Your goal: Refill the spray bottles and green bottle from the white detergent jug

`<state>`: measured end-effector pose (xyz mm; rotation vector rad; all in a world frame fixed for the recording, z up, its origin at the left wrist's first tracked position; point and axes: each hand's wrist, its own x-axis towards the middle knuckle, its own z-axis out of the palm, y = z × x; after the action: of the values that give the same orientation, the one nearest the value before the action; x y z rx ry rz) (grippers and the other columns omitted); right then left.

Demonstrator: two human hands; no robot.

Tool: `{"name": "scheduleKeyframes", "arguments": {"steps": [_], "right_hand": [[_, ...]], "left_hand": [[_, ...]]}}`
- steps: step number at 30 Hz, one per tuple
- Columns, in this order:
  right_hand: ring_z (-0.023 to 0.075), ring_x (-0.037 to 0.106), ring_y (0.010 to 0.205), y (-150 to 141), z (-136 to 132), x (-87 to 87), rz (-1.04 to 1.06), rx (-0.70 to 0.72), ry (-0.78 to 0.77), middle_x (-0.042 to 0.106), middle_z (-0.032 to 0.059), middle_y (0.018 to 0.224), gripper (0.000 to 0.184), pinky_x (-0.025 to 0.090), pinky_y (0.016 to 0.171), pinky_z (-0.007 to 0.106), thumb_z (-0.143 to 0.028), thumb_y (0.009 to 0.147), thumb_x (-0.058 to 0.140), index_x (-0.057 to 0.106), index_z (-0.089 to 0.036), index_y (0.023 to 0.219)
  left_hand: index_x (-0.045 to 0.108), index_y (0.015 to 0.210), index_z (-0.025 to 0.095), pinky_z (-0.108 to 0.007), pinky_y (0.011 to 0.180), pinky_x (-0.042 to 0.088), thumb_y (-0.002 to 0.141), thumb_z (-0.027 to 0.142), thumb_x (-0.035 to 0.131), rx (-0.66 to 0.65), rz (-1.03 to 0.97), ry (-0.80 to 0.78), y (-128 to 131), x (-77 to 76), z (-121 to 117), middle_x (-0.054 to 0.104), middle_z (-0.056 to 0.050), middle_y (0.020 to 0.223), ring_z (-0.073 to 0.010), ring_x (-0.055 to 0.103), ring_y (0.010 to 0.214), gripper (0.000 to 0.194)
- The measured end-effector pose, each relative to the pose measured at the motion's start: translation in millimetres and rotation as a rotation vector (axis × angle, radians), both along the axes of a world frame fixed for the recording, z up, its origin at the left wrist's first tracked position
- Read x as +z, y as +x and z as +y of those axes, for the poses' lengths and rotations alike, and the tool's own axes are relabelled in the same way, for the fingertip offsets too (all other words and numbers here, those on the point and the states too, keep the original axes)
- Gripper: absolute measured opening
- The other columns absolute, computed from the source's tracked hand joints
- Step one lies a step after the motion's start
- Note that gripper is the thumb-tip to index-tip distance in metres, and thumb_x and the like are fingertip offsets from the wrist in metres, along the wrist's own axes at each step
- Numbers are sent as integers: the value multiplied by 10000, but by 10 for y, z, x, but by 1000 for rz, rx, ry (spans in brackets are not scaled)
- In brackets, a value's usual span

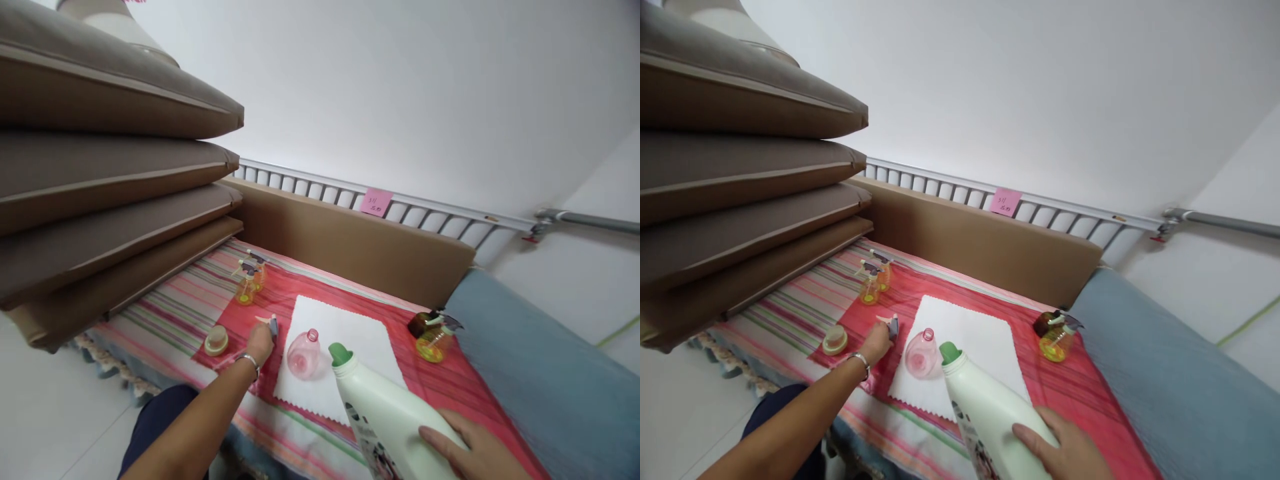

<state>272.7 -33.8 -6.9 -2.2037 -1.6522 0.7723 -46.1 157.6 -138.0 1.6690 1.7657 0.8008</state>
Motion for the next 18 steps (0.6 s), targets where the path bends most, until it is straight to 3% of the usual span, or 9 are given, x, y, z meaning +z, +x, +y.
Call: {"name": "scheduleKeyframes", "arguments": {"steps": [4,8,11,18], "right_hand": [[192,572,443,5,-66,-6,-6,2,-20,681,62,679,529,412,424,279,-656,617,448,654,-199,786],[179,566,456,29,-47,6,-11,77,3,632,47,630,524,413,416,259,-637,692,409,643,-183,808],[183,581,522,19,10,104,-27,153,34,646,58,694,518,429,427,249,-611,743,397,638,-170,867],[175,581,526,-28,211,427,-120,256,47,686,48,761,490,451,465,259,-607,791,415,655,-186,864]], "left_hand": [[543,1104,107,-512,989,308,792,143,559,-20,13,123,112,96,-145,536,-157,1202,-308,433,1188,315],[517,1184,156,-339,1018,325,739,172,588,-216,-88,238,363,167,-292,563,-98,1229,-226,470,1175,451],[506,1219,166,-331,1008,351,659,271,691,-283,-160,270,547,128,-299,547,-96,1263,-241,475,1178,598],[642,1031,217,-330,907,424,671,223,691,-297,-251,256,768,-11,-270,653,-52,1063,-222,567,1013,363]]}}
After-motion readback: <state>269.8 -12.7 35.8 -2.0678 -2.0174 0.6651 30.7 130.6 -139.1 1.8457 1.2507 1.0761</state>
